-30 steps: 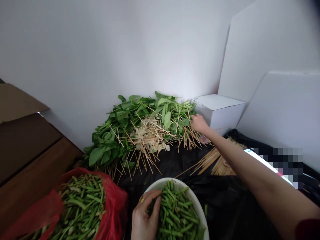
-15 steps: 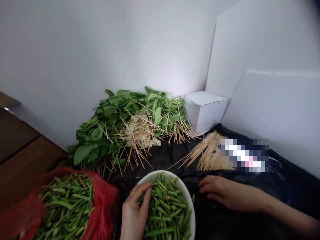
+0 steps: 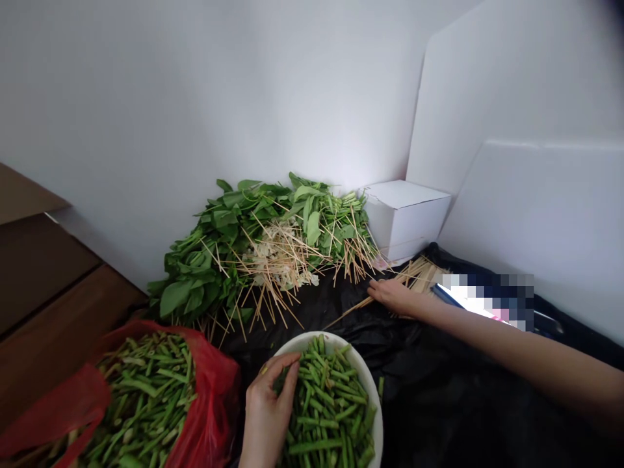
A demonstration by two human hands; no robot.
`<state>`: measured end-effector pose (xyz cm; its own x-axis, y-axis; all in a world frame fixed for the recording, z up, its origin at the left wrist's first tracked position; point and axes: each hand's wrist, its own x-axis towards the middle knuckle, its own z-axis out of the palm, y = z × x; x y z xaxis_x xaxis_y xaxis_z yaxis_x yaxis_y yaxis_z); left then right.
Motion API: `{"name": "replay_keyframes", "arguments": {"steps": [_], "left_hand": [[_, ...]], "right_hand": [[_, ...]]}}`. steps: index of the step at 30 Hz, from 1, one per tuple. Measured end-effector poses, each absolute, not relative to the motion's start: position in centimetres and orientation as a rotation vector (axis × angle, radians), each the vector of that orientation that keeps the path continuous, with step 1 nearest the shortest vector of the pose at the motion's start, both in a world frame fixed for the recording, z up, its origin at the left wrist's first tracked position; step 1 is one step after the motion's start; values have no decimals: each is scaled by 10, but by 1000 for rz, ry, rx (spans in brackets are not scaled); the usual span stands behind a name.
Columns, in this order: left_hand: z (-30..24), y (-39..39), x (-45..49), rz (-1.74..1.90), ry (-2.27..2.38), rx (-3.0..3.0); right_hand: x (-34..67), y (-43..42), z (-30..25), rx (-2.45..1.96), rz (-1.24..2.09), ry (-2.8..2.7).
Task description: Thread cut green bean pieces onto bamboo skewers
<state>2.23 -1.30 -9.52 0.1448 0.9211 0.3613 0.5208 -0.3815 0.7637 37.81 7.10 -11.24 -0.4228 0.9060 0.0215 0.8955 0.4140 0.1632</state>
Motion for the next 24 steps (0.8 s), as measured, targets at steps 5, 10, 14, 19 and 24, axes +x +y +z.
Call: {"name": "replay_keyframes", "arguments": {"steps": [5, 10, 14, 19, 24], "left_hand": [[-96, -13, 23, 1108, 1377, 1947], [-99, -11, 21, 1135, 1372, 1954], [-99, -10, 20, 1147, 1361, 1965], [-98, -8, 23, 1152, 1360, 1960], [-92, -12, 17, 1208, 1380, 2012]], "right_hand": [[365, 81, -99, 1740, 252, 2577], [351, 40, -86, 1772, 208, 2618], [359, -39, -97, 1805, -68, 2656], [384, -79, -96, 1641, -769, 2808], [405, -15, -87, 1729, 108, 2648]]}}
